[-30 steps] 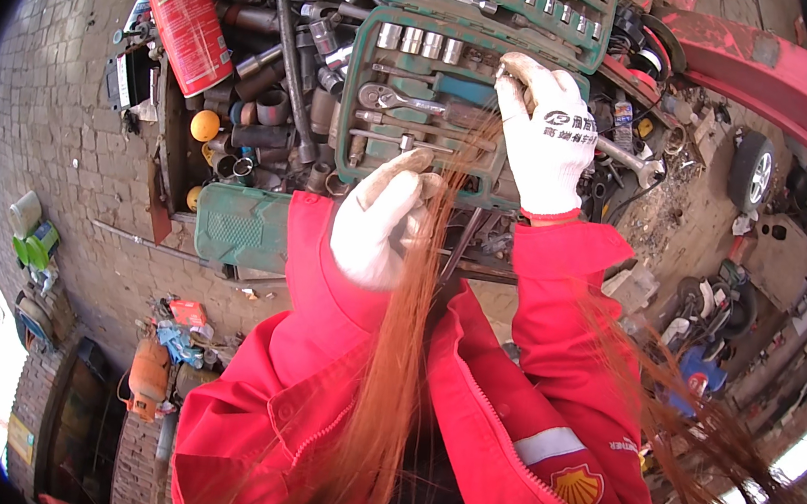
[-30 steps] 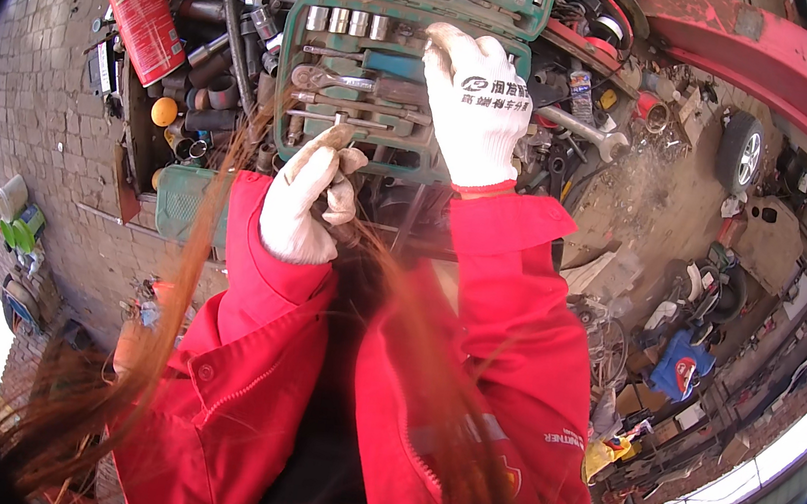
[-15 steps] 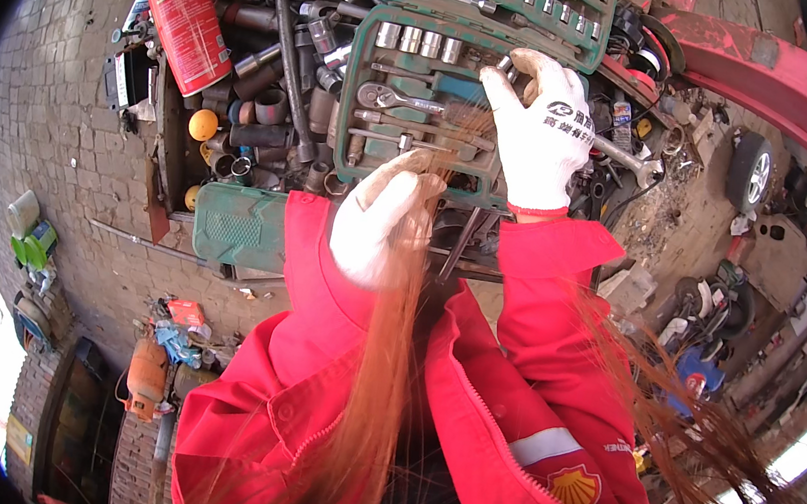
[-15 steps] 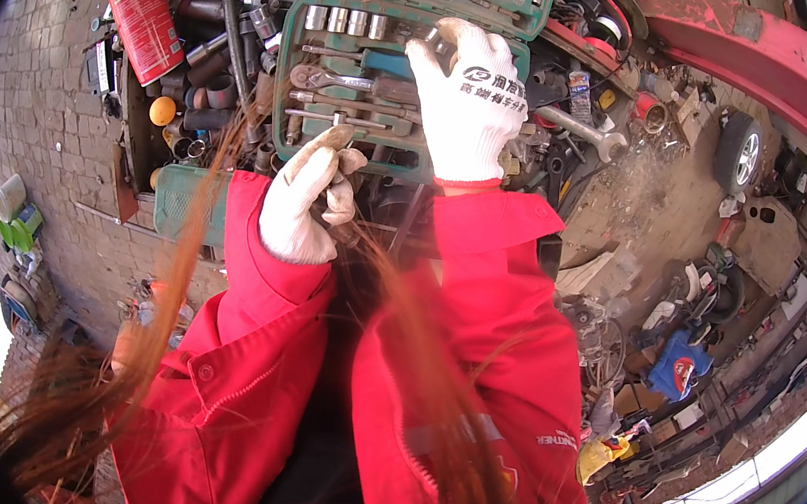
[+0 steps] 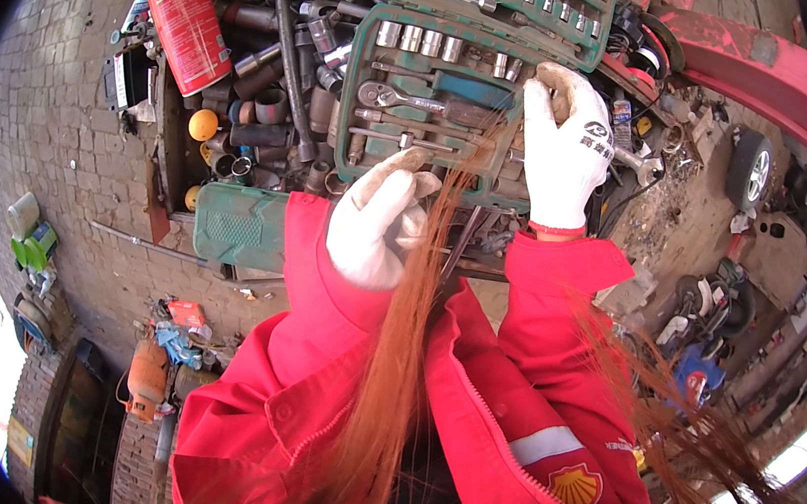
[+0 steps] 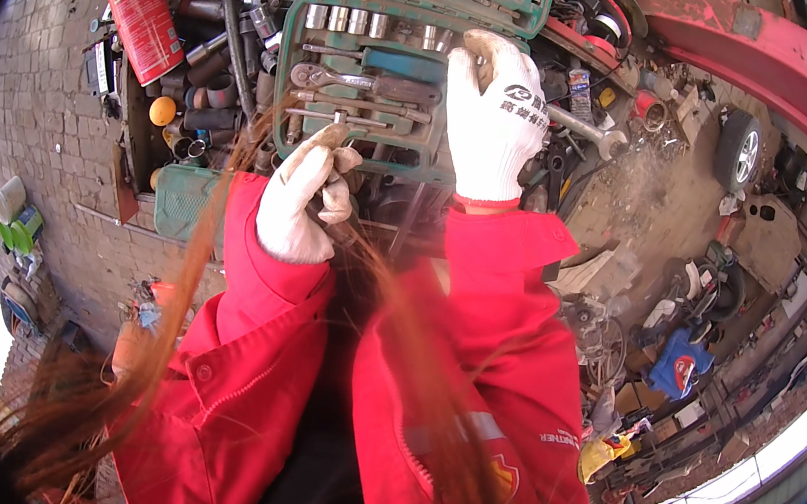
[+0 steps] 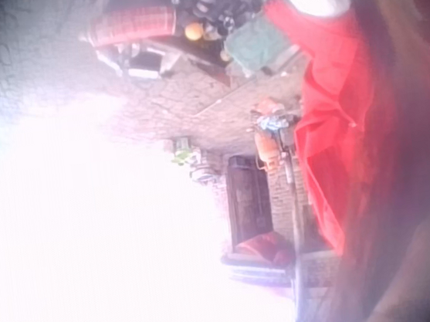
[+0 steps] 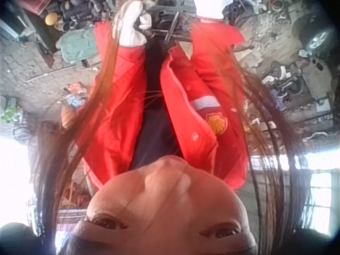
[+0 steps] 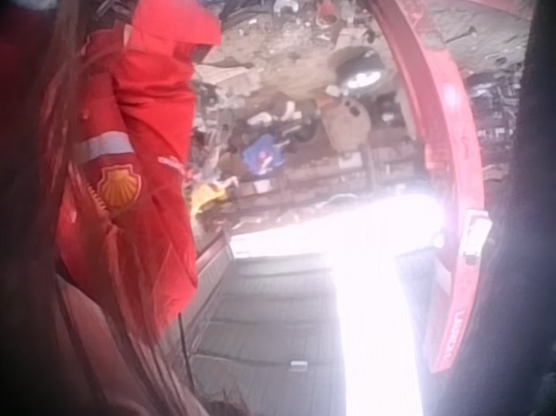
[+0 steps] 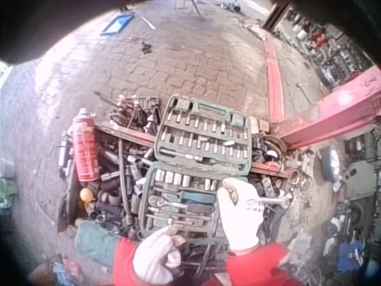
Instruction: The person opens a green toolbox and repeatedly picks up socket bits, examines them, and places them back into the tray. The person handles multiple socket bits one at a time, rotating them in the hands and returning them to the toolbox without completing a visible assembly or repair.
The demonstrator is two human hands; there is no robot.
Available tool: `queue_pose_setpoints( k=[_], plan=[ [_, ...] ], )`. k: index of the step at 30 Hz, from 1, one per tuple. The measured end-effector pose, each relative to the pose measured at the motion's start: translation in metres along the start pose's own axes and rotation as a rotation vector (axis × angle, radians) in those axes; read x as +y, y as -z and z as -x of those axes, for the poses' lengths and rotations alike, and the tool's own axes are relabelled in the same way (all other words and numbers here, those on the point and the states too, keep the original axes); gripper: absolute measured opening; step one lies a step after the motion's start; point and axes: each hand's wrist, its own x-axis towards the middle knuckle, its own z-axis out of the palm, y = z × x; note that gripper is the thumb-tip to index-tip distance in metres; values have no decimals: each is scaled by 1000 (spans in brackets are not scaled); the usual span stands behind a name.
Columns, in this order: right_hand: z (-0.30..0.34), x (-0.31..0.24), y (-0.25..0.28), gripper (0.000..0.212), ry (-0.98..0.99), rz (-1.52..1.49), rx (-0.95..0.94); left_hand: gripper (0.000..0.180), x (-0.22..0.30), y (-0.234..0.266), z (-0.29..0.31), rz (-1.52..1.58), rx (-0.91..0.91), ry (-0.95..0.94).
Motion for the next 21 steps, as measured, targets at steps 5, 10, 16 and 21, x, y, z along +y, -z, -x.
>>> queue_pose_setpoints(
  k=[5, 10, 16, 21],
  plan=[
    [-6, 6, 1, 21, -72, -1, -14, 45, 0, 2, -1, -20, -8, 12],
    [-10, -3, -3, 31, -107, 150, -110, 45, 0, 2, 0, -27, -23, 4],
    [-15, -3, -1, 35, -249, 127, -179, 44, 1, 4, 1, -36, -30, 5],
    [-15, 7, 9, 36, -236, 130, -138, 44, 1, 5, 1, -25, -31, 10]
  ],
)
